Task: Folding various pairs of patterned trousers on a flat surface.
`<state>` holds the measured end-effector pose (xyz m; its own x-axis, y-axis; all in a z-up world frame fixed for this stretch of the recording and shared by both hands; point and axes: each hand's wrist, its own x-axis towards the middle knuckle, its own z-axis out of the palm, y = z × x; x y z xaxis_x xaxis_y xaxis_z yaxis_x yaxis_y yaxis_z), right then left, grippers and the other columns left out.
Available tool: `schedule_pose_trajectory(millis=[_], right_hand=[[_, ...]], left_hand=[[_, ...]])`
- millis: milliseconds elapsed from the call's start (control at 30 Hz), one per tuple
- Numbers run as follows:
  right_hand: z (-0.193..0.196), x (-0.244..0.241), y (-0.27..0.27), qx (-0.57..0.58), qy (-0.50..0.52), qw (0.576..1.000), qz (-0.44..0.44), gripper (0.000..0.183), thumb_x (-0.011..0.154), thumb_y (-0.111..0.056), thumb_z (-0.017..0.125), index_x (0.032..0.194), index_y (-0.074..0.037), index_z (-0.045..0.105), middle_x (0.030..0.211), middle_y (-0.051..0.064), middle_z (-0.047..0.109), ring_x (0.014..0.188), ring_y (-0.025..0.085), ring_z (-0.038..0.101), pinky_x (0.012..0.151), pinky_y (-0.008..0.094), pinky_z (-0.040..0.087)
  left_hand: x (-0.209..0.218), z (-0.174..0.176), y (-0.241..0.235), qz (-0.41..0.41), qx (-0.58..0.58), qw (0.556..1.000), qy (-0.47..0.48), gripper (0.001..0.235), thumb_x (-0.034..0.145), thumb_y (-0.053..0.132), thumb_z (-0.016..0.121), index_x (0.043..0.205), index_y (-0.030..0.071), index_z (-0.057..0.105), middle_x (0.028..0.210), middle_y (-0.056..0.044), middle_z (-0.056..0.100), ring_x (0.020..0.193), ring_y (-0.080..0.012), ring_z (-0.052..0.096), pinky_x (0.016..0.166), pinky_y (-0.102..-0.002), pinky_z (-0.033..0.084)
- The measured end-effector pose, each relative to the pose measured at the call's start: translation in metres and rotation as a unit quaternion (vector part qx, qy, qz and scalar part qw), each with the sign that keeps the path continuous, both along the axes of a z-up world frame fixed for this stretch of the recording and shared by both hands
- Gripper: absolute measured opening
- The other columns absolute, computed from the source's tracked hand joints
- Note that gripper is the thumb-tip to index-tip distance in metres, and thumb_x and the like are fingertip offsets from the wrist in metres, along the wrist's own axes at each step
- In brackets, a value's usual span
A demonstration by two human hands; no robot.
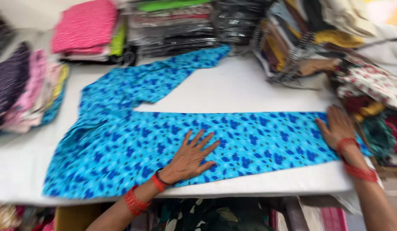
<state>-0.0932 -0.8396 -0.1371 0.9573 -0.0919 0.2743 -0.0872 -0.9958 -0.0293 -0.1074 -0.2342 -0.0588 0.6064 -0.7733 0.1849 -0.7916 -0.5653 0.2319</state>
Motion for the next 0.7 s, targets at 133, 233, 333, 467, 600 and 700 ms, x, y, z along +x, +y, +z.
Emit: schedule_pose_trajectory(millis=[133,233,333,467,600,700], right_hand=[[0.007,-0.001,0.002,0.002,-0.007,1.0,0.025,0.08,0.103,-0.06,0.033,0.157,-0.002,0.039,0.165,0.022,0.037,0.154,0.037,0.032,0.121,0.054,0.027],[0.008,0.0,0.003,0.012,-0.003,1.0,0.021,0.081,0.103,-0.062,0.033,0.157,-0.002,0.036,0.166,0.022,0.034,0.154,0.037,0.029,0.122,0.054,0.024],[0.009,-0.001,0.004,0.013,0.001,1.0,0.009,0.083,0.102,-0.063,0.032,0.159,-0.002,0.033,0.166,0.021,0.032,0.153,0.036,0.027,0.12,0.056,0.021],[-0.002,0.004,-0.002,-0.007,-0.002,1.0,-0.005,0.084,0.103,-0.065,0.031,0.16,-0.003,0.034,0.167,0.018,0.033,0.156,0.034,0.027,0.124,0.055,0.02],[-0.001,0.004,-0.002,-0.002,-0.006,1.0,-0.008,0.085,0.104,-0.067,0.029,0.16,-0.003,0.034,0.167,0.019,0.033,0.155,0.035,0.027,0.122,0.056,0.021],[-0.004,0.004,-0.002,-0.015,-0.007,1.0,-0.023,0.085,0.103,-0.067,0.028,0.161,-0.005,0.034,0.167,0.018,0.033,0.155,0.034,0.027,0.123,0.055,0.021]], left_hand=[[-0.009,-0.004,0.041,0.062,0.005,0.998,-0.005,0.066,0.101,0.058,0.046,0.158,0.027,0.038,0.166,-0.012,0.03,0.153,-0.0408,0.021,0.119,-0.069,0.008],[-0.012,-0.014,0.103,0.199,0.073,0.977,0.009,0.068,0.096,0.065,0.044,0.156,0.033,0.034,0.164,-0.009,0.027,0.151,-0.041,0.016,0.114,-0.072,0.002],[-0.011,-0.041,0.208,0.387,0.103,0.916,0.028,0.073,0.093,0.07,0.042,0.156,0.033,0.031,0.166,-0.008,0.022,0.152,-0.0393,0.012,0.112,-0.073,-0.001],[-0.018,-0.064,0.323,0.534,0.082,0.842,-0.012,0.079,0.095,0.075,0.034,0.161,0.031,0.028,0.167,-0.011,0.019,0.15,-0.0459,0.02,0.11,-0.08,0.007],[-0.019,-0.026,0.327,0.616,0.073,0.782,0.059,0.074,0.091,0.068,0.041,0.155,0.031,0.037,0.166,-0.013,0.021,0.144,-0.0536,0.02,0.103,-0.084,0.005],[-0.009,-0.021,0.308,0.617,0.144,0.773,-0.033,0.056,0.093,0.053,0.053,0.14,0.022,0.057,0.165,-0.016,0.035,0.148,-0.0504,0.028,0.109,-0.081,0.01]])
